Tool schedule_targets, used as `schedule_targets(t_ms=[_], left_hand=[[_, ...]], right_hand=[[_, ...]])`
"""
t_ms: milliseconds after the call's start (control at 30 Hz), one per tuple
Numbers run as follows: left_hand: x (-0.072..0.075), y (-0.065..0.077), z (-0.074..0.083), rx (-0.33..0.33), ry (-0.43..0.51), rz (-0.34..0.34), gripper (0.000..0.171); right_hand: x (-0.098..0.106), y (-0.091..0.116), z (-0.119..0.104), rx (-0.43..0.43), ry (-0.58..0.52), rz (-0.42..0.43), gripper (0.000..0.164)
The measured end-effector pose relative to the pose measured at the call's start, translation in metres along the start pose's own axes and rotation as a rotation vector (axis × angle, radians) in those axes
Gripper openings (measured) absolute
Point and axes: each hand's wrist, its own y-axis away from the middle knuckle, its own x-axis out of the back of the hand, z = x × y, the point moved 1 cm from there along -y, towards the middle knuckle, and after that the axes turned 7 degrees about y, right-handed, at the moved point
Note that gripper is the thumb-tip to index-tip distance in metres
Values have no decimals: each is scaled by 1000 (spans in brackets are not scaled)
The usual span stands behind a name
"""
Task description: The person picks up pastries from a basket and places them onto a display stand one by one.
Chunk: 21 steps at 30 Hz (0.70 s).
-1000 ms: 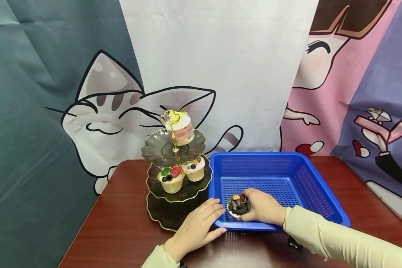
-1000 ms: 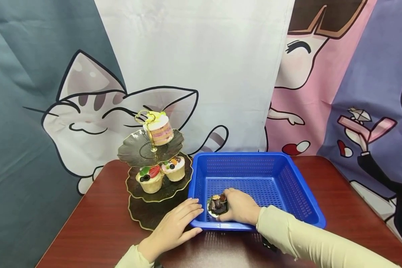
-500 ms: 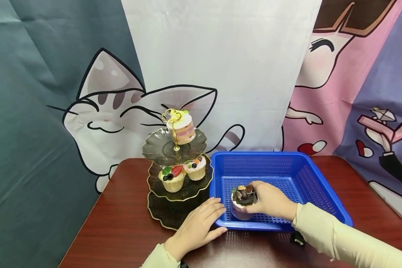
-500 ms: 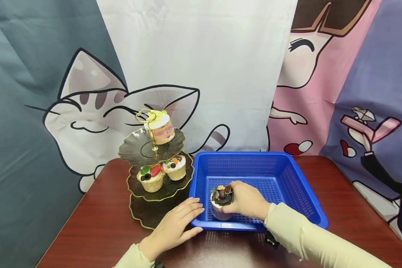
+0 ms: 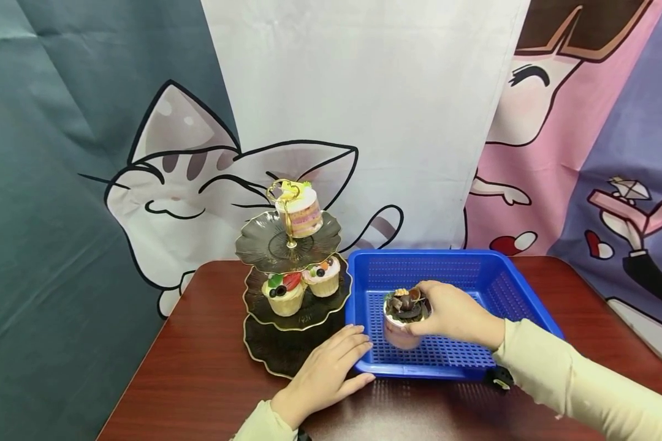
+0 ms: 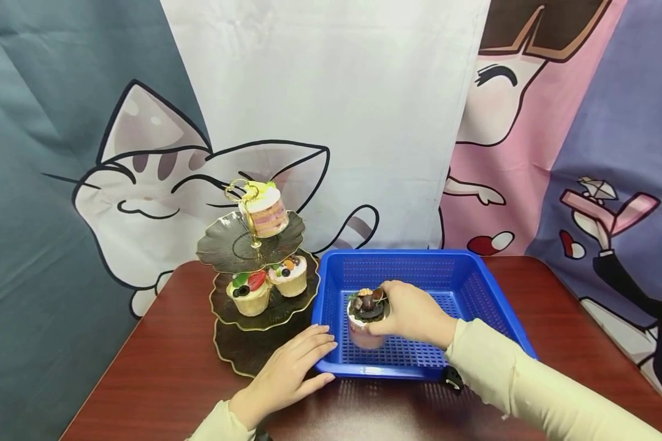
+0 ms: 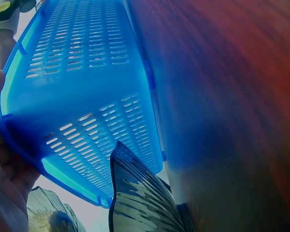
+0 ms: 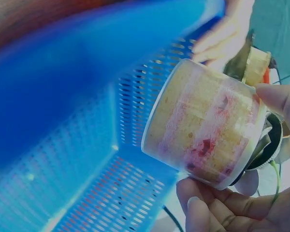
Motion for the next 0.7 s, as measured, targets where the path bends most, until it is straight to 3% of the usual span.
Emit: schedule_targets(t_ms=[433, 700], left_hand=[[0, -1, 0, -11, -7, -3, 41], [0, 0, 0, -16, -12, 3, 40]], right_hand=[[48, -12, -16, 12, -37, -18, 52], [67, -22, -27, 53, -34, 0, 50]])
